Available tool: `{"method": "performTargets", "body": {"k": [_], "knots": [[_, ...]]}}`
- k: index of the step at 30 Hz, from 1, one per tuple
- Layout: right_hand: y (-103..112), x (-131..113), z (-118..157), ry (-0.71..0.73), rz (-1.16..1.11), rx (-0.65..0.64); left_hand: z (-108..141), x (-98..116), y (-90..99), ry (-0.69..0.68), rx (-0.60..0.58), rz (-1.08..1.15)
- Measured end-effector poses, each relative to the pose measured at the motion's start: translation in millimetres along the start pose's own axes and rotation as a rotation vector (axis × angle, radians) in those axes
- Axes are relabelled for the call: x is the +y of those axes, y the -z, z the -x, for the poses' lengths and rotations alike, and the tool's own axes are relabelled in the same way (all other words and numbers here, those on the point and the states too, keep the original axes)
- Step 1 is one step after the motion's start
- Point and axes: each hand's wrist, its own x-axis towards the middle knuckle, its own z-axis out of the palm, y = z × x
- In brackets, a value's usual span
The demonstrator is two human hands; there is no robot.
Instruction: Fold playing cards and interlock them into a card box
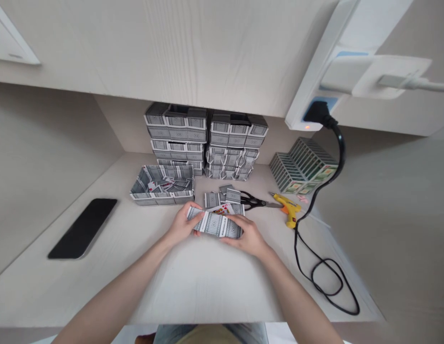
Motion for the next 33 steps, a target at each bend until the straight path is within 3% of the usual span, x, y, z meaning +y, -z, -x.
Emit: {"method": "performTargets", "body": {"k": [12, 19, 25, 30, 33], "knots": [[-3, 6, 4, 0.054, 0.111, 0.003, 3, 0, -2.6, -0.022, -0.048, 0.024], [-11, 12, 5, -0.009, 0.079, -0.038, 2, 1, -2.4, 0.003, -0.064, 0.032], [-6, 4, 2, -0.008, 0.143, -0.031, 1, 4, 2.4, 0.024, -0.089, -0.008], [-2, 4, 3, -0.003, 0.205, -0.038, 6, 5, 4.5, -0.166, -0.043, -0.323], [-2, 7, 3, 0.023, 0.225, -0.043, 10, 11, 6.2, -0.288, -0.073, -0.507]]}}
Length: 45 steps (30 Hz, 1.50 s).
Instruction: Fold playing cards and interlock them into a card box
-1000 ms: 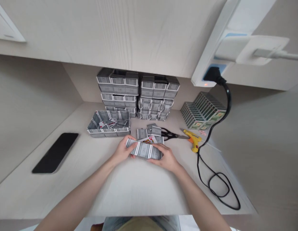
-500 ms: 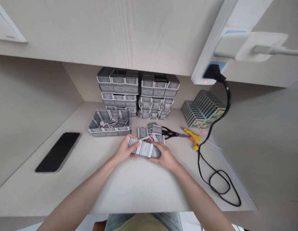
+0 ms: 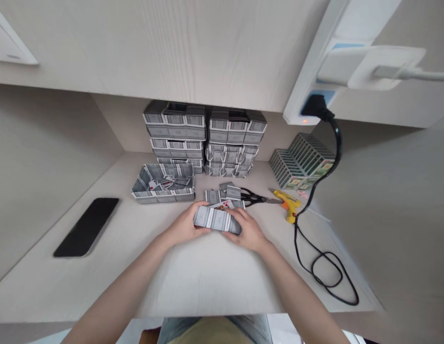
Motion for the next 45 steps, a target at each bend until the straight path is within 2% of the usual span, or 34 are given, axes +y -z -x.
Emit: {"method": "performTargets", "body": {"k": [4, 11, 18, 30, 45], "knots": [[1, 1, -1, 0.049, 0.026, 0.018, 0, 4, 3.9, -0.077, -0.050, -0.097], [1, -7, -3, 0.087, 0.103, -0.005, 4, 3, -4.5, -0.102, -0.134, -0.167], [0, -5, -3, 0.124, 0.095, -0.008, 5, 3, 0.7, -0.136, -0.172, -0.321], [-1, -2, -2, 0.160, 0.070, 0.083, 5, -10, -7.4, -0.242, -0.089, -0.383], [-12, 1, 3, 0.185, 0.038, 0.054, 7, -19, -12.1, -0.320, -0.116, -0.393]]}}
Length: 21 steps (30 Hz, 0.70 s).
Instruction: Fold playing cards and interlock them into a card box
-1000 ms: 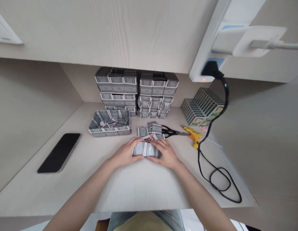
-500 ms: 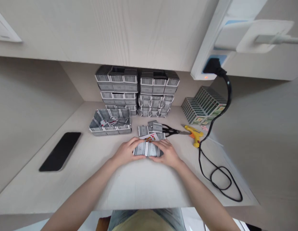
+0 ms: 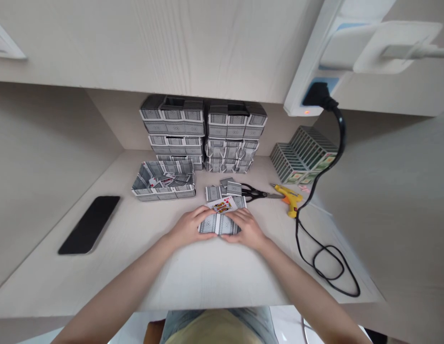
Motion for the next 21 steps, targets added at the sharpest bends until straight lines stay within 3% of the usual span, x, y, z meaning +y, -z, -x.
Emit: {"method": "performTargets", "body": {"k": [11, 15, 21], "knots": [[2, 1, -3, -0.042, 0.008, -0.048, -5, 2, 6.1, 0.014, -0.030, 0.019], [8, -1, -7, -0.058, 0.039, -0.123, -6, 3, 13.6, 0.030, -0.028, 0.009], [18, -1, -5, -0.145, 0.082, -0.141, -6, 2, 22.9, 0.029, 0.034, 0.017]]}}
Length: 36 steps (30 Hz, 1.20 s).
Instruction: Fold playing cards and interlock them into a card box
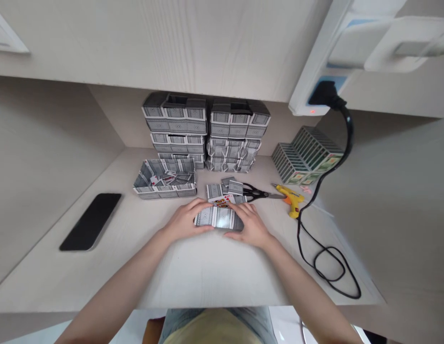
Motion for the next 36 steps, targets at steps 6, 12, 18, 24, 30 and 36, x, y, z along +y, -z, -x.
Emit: {"method": "performTargets", "body": {"k": [6, 12, 18, 24, 30, 36], "knots": [[4, 4, 1, -0.048, 0.008, 0.036, 0, 0, 5.3, 0.033, 0.010, 0.024], [1, 4, 1, -0.003, -0.046, 0.055, -1, 5, 0.3, 0.036, -0.032, -0.002], [-1, 3, 1, 0.044, -0.133, 0.084, -1, 0, -7.3, 0.027, -0.007, -0.007], [-4, 2, 1, 0.061, -0.149, 0.090, -1, -2, -14.2, -0.001, 0.001, -0.002], [-1, 1, 0, 0.046, -0.127, 0.065, -1, -2, -11.2, -0.002, 0.029, -0.022], [1, 4, 0, 0.030, -0.124, 0.051, -1, -5, -9.5, 0.013, 0.033, -0.024]]}}
